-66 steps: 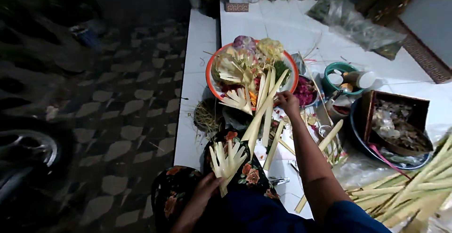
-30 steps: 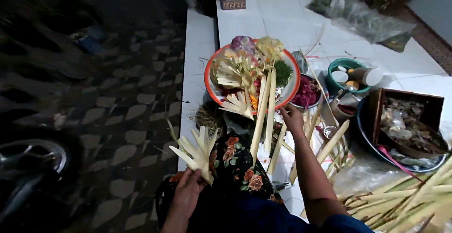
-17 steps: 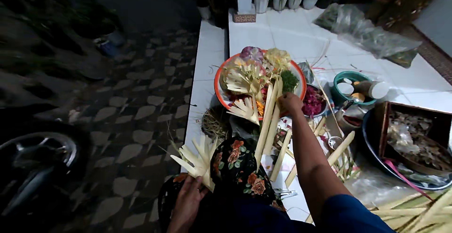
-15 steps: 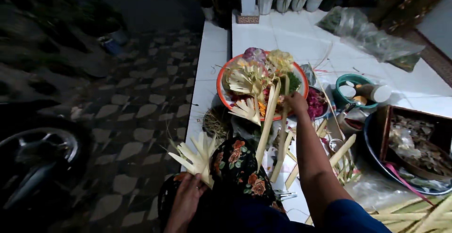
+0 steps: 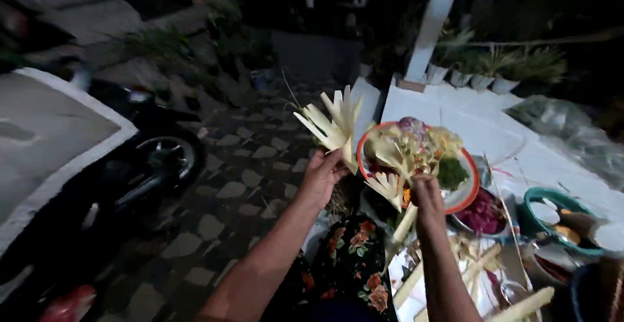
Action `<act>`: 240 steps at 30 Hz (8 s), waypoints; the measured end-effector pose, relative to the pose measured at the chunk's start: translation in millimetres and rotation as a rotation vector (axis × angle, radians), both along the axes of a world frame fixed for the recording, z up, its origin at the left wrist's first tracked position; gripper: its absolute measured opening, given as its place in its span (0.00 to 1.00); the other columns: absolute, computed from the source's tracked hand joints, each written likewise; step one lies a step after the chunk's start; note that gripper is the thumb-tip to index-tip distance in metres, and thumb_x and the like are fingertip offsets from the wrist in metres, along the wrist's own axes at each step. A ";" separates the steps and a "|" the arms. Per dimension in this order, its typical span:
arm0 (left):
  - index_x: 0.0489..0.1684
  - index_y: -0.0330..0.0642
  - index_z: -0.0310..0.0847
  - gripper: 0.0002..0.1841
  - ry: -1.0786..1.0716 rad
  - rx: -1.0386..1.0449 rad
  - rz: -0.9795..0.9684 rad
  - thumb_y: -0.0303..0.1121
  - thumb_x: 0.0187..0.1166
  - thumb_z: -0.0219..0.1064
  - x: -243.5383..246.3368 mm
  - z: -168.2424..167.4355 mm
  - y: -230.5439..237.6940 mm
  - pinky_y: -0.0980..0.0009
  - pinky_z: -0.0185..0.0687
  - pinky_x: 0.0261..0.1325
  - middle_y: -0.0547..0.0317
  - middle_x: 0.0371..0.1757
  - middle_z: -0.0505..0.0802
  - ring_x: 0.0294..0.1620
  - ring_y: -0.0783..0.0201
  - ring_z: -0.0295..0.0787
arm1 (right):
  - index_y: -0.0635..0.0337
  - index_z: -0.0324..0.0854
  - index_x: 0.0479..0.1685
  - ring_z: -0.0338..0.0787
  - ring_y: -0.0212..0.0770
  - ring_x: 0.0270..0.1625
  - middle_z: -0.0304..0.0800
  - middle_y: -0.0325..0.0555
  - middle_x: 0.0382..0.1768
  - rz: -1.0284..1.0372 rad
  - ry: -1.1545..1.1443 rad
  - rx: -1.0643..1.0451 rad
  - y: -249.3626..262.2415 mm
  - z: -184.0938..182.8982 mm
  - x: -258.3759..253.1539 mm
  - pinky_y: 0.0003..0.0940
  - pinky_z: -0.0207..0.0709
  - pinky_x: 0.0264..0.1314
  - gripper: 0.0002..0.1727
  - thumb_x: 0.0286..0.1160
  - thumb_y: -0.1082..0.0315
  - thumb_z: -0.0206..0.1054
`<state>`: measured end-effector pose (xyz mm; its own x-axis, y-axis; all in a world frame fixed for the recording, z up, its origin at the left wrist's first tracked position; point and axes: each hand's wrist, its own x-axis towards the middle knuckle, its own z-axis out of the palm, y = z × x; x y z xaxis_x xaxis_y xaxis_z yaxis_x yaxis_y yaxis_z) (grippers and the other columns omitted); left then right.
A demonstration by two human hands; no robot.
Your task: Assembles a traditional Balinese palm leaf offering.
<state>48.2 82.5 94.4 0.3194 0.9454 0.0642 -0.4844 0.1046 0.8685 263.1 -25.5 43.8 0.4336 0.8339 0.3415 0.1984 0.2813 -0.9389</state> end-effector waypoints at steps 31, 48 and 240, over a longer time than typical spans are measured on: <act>0.68 0.42 0.68 0.21 0.018 0.325 0.093 0.26 0.81 0.69 -10.3 80.4 1.3 0.60 0.91 0.53 0.54 0.55 0.88 0.51 0.60 0.91 | 0.68 0.84 0.47 0.91 0.30 0.39 0.92 0.43 0.40 0.118 0.041 0.473 65.5 42.1 -103.3 0.25 0.88 0.43 0.06 0.77 0.78 0.65; 0.66 0.39 0.72 0.21 0.472 0.290 -0.037 0.27 0.78 0.72 -41.8 28.3 -22.3 0.70 0.89 0.45 0.57 0.49 0.92 0.42 0.67 0.91 | 0.64 0.87 0.52 0.90 0.32 0.48 0.90 0.49 0.55 0.000 -0.291 0.350 15.7 -5.7 -91.3 0.26 0.87 0.49 0.10 0.79 0.71 0.67; 0.63 0.42 0.78 0.14 0.976 0.241 -0.535 0.34 0.84 0.65 -34.4 -112.2 -99.8 0.70 0.89 0.51 0.63 0.48 0.93 0.45 0.73 0.91 | 0.50 0.83 0.73 0.92 0.49 0.60 0.93 0.46 0.59 -0.084 -0.634 -0.608 -202.3 -147.3 -0.5 0.58 0.84 0.61 0.21 0.84 0.59 0.67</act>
<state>13.8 -17.2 -17.8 0.6915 0.6694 -0.2714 0.4661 -0.1265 0.8756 262.6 -227.9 -103.5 0.3815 0.9232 0.0461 0.7303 -0.2705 -0.6273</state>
